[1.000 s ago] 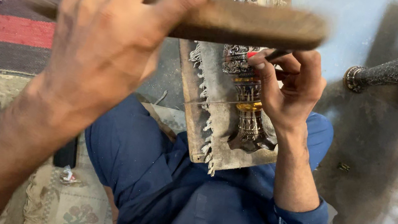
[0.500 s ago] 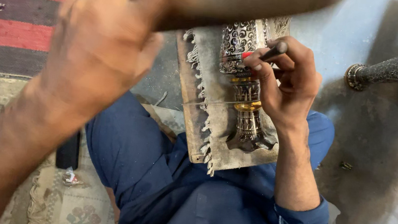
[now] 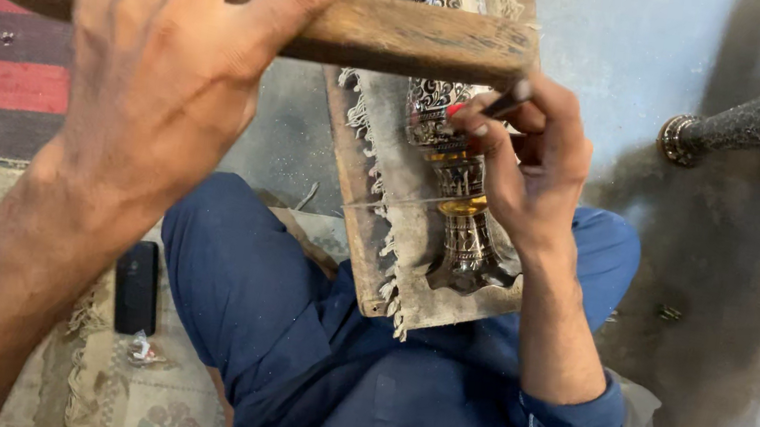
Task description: The person sits cross-legged on the floor with an ornate metal vase resting on a cloth-covered board on their lap. They hold a chisel against the vase's decorated surface with one hand and strike it with a wooden mallet held in the other hand, working the chisel around the vase to engrave the pattern, occasionally repositioning the vase and chisel.
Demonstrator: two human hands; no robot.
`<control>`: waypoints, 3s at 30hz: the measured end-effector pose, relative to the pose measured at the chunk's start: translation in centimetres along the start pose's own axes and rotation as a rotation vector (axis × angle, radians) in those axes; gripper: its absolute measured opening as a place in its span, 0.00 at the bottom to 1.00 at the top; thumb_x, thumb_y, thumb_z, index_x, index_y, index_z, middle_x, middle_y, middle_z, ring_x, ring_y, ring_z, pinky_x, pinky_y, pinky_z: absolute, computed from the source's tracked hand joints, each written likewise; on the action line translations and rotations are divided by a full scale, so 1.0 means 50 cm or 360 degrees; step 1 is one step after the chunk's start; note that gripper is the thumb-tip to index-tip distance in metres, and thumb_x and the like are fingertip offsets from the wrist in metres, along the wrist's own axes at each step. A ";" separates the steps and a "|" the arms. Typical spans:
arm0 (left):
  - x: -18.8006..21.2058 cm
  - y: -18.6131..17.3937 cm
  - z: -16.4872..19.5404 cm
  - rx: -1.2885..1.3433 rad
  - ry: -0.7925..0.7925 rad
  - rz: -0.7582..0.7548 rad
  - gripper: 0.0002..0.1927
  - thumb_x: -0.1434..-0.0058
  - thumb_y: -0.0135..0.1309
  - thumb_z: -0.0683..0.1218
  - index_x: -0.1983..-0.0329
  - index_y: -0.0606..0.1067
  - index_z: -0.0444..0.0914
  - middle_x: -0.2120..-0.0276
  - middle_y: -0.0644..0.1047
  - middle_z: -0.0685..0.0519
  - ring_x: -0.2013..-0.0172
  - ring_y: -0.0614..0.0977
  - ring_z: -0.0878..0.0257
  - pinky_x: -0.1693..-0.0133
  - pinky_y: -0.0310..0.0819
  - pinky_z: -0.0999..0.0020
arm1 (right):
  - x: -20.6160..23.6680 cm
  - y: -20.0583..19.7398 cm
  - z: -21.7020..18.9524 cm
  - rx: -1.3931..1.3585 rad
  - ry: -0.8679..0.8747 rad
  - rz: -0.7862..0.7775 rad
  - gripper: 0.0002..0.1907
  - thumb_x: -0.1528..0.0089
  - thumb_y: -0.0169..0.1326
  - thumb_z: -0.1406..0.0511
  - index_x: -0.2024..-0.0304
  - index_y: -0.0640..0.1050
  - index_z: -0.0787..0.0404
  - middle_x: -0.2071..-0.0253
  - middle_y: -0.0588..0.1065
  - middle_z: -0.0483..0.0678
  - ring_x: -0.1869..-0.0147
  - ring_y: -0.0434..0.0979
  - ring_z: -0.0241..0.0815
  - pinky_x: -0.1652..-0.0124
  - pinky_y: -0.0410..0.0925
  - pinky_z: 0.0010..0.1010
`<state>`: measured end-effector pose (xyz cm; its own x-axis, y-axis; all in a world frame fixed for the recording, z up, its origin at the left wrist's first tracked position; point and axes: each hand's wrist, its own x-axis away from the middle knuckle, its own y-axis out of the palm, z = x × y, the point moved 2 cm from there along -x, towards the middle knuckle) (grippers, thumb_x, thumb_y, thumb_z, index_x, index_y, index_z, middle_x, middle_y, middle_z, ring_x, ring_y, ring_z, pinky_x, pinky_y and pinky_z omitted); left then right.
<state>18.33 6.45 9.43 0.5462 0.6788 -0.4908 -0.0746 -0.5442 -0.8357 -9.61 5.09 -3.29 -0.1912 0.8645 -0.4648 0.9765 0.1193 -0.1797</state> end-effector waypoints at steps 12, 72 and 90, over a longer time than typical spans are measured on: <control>-0.013 -0.024 0.003 0.0073 -0.0007 0.0005 0.28 0.34 0.56 0.36 0.32 0.69 0.46 0.54 0.72 0.47 0.52 0.75 0.51 0.51 0.69 0.54 | -0.008 0.008 -0.024 0.0011 0.0093 0.0047 0.15 0.22 0.54 0.77 0.37 0.65 0.64 0.56 0.80 0.53 0.51 0.82 0.35 0.53 0.76 0.23; -0.039 -0.041 0.019 0.0144 -0.0002 -0.0014 0.29 0.31 0.56 0.32 0.29 0.67 0.43 0.56 0.73 0.46 0.55 0.76 0.49 0.49 0.69 0.48 | -0.008 -0.010 0.028 -0.0154 -0.0084 -0.0078 0.18 0.26 0.55 0.80 0.40 0.65 0.65 0.57 0.79 0.54 0.52 0.84 0.40 0.61 0.80 0.26; -0.059 -0.017 -0.007 0.0649 -0.0035 -0.0129 0.24 0.35 0.53 0.33 0.36 0.68 0.35 0.54 0.74 0.41 0.51 0.77 0.42 0.52 0.71 0.50 | 0.001 0.005 0.013 -0.0281 0.0172 0.0104 0.16 0.22 0.54 0.75 0.39 0.62 0.61 0.57 0.80 0.52 0.54 0.82 0.37 0.60 0.76 0.23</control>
<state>17.08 4.73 11.66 0.5464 0.7241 -0.4209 -0.3590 -0.2515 -0.8988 -9.45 4.85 -3.95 -0.1243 0.9193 -0.3734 0.9906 0.1368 0.0070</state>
